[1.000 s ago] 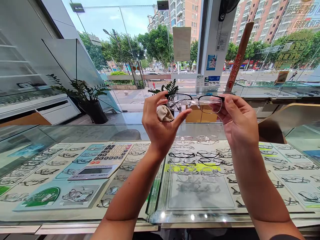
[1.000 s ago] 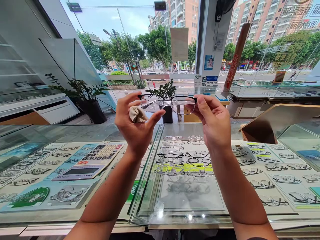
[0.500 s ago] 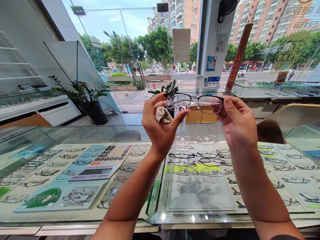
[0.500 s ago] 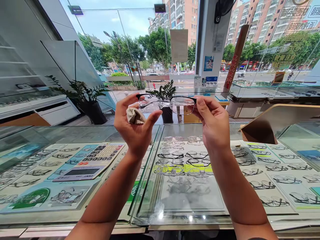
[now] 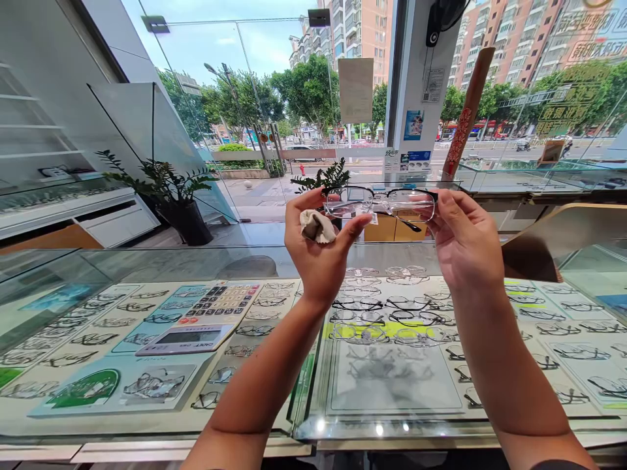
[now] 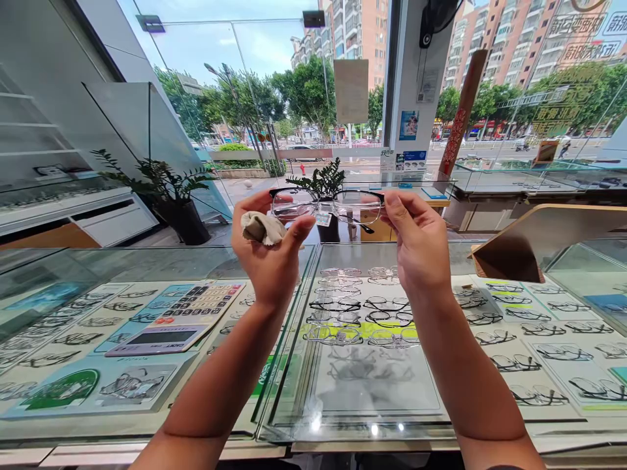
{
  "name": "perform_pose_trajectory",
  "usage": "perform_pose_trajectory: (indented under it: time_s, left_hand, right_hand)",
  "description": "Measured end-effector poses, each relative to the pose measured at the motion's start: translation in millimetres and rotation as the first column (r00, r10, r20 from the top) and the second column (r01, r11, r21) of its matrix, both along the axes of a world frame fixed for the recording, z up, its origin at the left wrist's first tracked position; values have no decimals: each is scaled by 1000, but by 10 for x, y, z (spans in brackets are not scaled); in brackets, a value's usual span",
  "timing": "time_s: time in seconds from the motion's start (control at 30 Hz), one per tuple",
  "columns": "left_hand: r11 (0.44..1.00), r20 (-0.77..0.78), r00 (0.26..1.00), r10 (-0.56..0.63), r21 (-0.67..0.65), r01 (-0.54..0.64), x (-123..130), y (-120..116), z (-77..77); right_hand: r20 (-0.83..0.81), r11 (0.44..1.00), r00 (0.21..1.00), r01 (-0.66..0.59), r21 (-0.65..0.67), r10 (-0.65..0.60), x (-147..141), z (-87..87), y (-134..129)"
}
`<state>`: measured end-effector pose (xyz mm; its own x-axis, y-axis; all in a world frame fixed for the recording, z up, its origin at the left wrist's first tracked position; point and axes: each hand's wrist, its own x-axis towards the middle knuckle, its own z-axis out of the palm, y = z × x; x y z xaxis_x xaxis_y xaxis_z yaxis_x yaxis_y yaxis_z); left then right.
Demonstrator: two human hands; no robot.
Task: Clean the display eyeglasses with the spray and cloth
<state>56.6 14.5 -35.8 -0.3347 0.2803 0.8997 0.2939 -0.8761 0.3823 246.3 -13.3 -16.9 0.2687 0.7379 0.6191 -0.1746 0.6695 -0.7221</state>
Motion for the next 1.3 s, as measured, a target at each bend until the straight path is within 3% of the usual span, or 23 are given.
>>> perform_pose_trajectory:
  time_s: [0.13, 0.23, 0.43, 0.8, 1.17, 1.3]
  left_hand:
    - [998, -2, 1000, 13, 56, -13, 8, -20, 28]
    - [996, 11, 999, -48, 74, 47, 8, -28, 41]
    - [997, 29, 997, -78, -18, 78, 1, 9, -11]
    - [987, -58, 986, -159, -40, 157, -64, 171, -52]
    - [996, -21, 996, 83, 44, -82, -25, -95, 5]
    - [997, -19, 999, 51, 52, -50, -34, -96, 10]
  right_hand:
    - [-26, 999, 999, -34, 5, 35, 1, 0, -5]
    - [-11, 1000, 1000, -29, 5, 29, 1, 3, -8]
    - [12, 1000, 1000, -22, -17, 22, -14, 19, -21]
    - [-1, 998, 999, -42, 38, 42, -19, 22, -40]
    - [-20, 998, 997, -70, 1, 70, -45, -7, 57]
    - [-3, 998, 998, -63, 5, 63, -45, -22, 76]
